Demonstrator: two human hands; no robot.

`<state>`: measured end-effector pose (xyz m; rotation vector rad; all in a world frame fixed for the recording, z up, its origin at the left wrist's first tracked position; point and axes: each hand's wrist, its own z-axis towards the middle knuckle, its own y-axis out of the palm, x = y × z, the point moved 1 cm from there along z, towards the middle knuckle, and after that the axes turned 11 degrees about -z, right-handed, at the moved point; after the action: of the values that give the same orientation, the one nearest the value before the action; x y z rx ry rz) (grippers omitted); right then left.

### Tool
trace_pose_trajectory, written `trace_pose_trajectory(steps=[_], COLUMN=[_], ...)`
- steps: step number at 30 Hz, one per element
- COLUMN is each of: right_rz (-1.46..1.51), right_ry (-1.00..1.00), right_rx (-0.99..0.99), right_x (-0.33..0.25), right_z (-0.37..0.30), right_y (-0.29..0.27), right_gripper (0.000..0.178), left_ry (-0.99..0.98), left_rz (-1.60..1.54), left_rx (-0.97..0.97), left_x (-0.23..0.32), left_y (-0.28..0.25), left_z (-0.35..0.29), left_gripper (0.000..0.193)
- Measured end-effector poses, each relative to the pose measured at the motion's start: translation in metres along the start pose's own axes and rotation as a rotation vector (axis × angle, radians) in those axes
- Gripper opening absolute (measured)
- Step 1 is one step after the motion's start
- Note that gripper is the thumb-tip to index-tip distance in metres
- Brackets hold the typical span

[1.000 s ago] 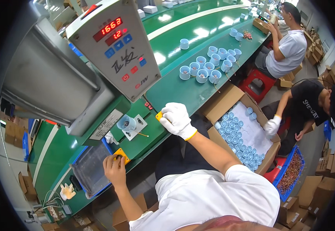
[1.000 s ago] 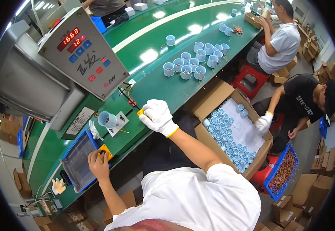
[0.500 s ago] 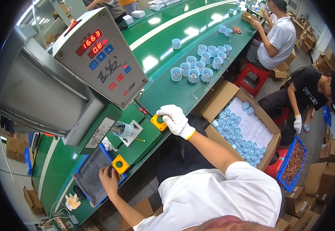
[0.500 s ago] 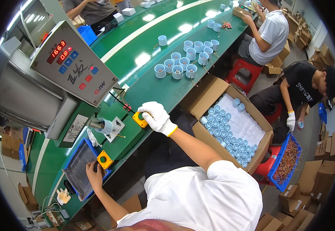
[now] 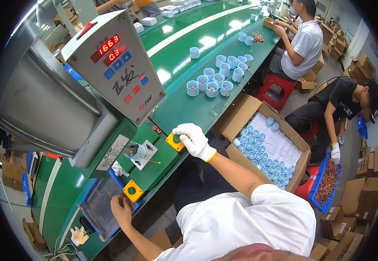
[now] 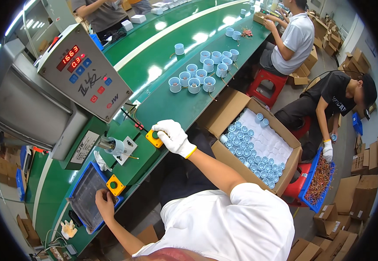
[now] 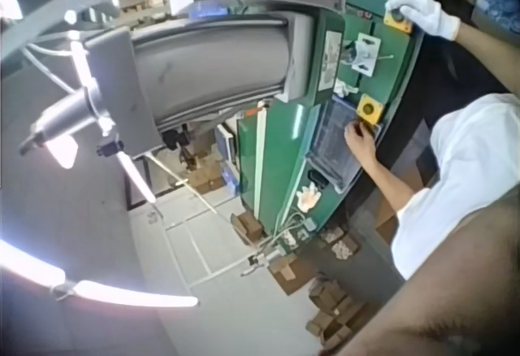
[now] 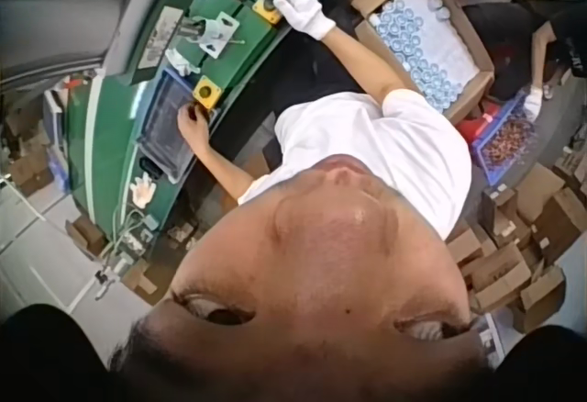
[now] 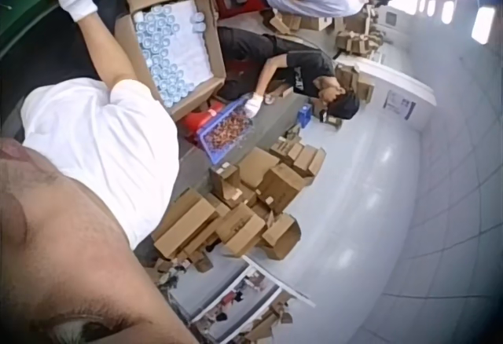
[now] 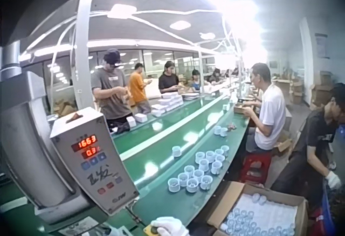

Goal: Manually assemble small components into plastic containers and use a press machine to seal or process them on a production line.

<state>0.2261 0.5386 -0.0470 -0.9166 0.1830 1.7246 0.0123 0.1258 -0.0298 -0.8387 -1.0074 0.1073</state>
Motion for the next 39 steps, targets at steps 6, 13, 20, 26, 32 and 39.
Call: trace_pose_trajectory(steps=[6, 13, 20, 26, 32, 39], right_rz=[-0.12, -0.052, 0.089, 0.053, -0.173, -0.725], right_ry=[0.169, 0.016, 0.073, -0.277, 0.293, 0.245], right_rx=[-0.184, -0.113, -0.217, 0.092, 0.376, -0.362], right_x=[-0.038, -0.13, -0.136, -0.11, 0.027, 0.17], right_z=[0.04, 0.056, 0.077, 0.105, 0.163, 0.25], right_y=[-0.007, 0.039, 0.075, 0.044, 0.024, 0.115], right_gripper=[0.025, 0.069, 0.06, 0.042, 0.061, 0.045], left_ry=[-0.106, -0.075, -0.012, -0.047, -0.098, -0.065], left_rz=[-0.012, -0.026, -0.031, -0.02, -0.01, -0.023], left_rx=[0.035, 0.082, 0.12, 0.118, 0.128, 0.075], left_x=[0.013, 0.011, 0.016, 0.016, 0.014, 0.009], left_y=[-0.001, -0.001, 0.0, 0.0, -0.005, 0.01], left_z=[-0.006, -0.008, -0.008, -0.009, -0.015, 0.003], left_gripper=[0.006, 0.007, 0.008, 0.008, 0.006, 0.008])
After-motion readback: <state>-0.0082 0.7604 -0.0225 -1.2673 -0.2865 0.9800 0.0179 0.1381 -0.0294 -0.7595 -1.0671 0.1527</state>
